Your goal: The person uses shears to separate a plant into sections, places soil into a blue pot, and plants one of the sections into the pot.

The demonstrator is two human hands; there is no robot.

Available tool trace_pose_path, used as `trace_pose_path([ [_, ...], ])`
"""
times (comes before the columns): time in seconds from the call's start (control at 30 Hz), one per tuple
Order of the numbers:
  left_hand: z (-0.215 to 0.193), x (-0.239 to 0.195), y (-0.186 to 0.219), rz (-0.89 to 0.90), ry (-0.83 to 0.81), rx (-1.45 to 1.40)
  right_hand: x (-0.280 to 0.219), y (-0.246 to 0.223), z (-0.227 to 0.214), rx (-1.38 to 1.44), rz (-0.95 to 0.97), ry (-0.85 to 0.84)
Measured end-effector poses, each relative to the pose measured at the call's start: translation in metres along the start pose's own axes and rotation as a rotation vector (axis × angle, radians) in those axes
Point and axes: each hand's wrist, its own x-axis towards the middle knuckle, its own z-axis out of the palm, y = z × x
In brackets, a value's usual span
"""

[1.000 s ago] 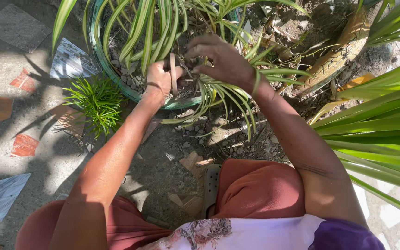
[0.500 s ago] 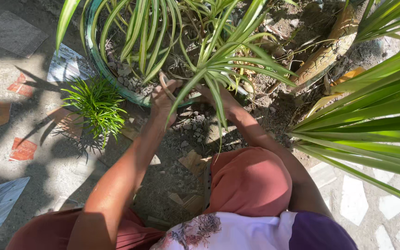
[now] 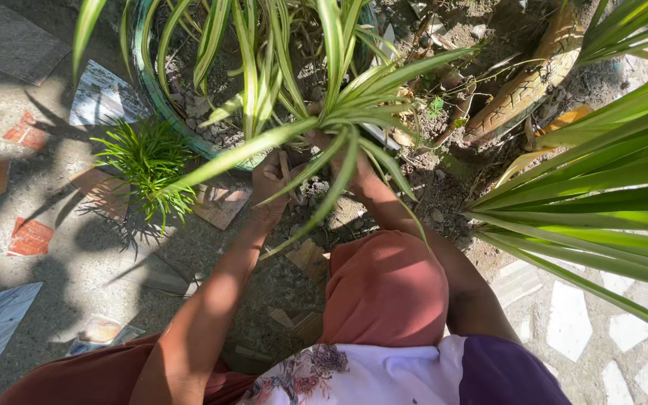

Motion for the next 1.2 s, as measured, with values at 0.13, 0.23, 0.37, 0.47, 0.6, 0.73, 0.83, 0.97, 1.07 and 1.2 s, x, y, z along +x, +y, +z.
trace_pose_path([
  [0.13, -0.026, 0.01, -0.002, -0.296, -0.068, 0.106, 0.025, -0.023, 0.011, -0.041, -0.004, -0.18],
  [0.23, -0.062, 0.028, -0.001, -0.302, -0.218, 0.824, 0.046, -0.043, 0.015, 0.216, 0.144, -0.282],
  [0.37, -0.098, 0.021, -0.009, -0.179, -0.159, 1.234, 0.052, -0.038, 0.009, 0.13, 0.153, -0.301],
  [0.47, -0.104, 0.036, 0.007, -0.24, -0.204, 1.259, 0.041, -0.012, -0.001, 0.358, 0.378, -0.165],
  [0.6, -0.074, 0.032, 0.007, -0.282, -0.196, 1.112, 0.031, 0.046, -0.03, 0.484, 0.522, -0.093],
  [0.73, -0.051, 0.02, 0.019, -0.45, -0.26, 0.906, 0.031, 0.084, -0.042, 0.526, 0.568, -0.138],
  [0.83, -0.042, 0.018, 0.046, -0.415, -0.433, 0.735, 0.021, 0.047, -0.027, 0.56, 0.584, -0.114],
  [0.97, -0.054, -0.001, 0.06, -0.285, -0.572, 0.25, 0.016, -0.001, 0.018, 0.636, 0.569, -0.408],
  [1.07, -0.079, -0.009, 0.053, -0.175, -0.576, 0.19, 0.028, -0.018, 0.06, 0.482, 0.48, -0.721],
  [1.2, -0.123, -0.019, 0.049, -0.364, -0.333, -0.418, 0.071, -0.026, 0.111, 0.143, 0.449, -1.038],
])
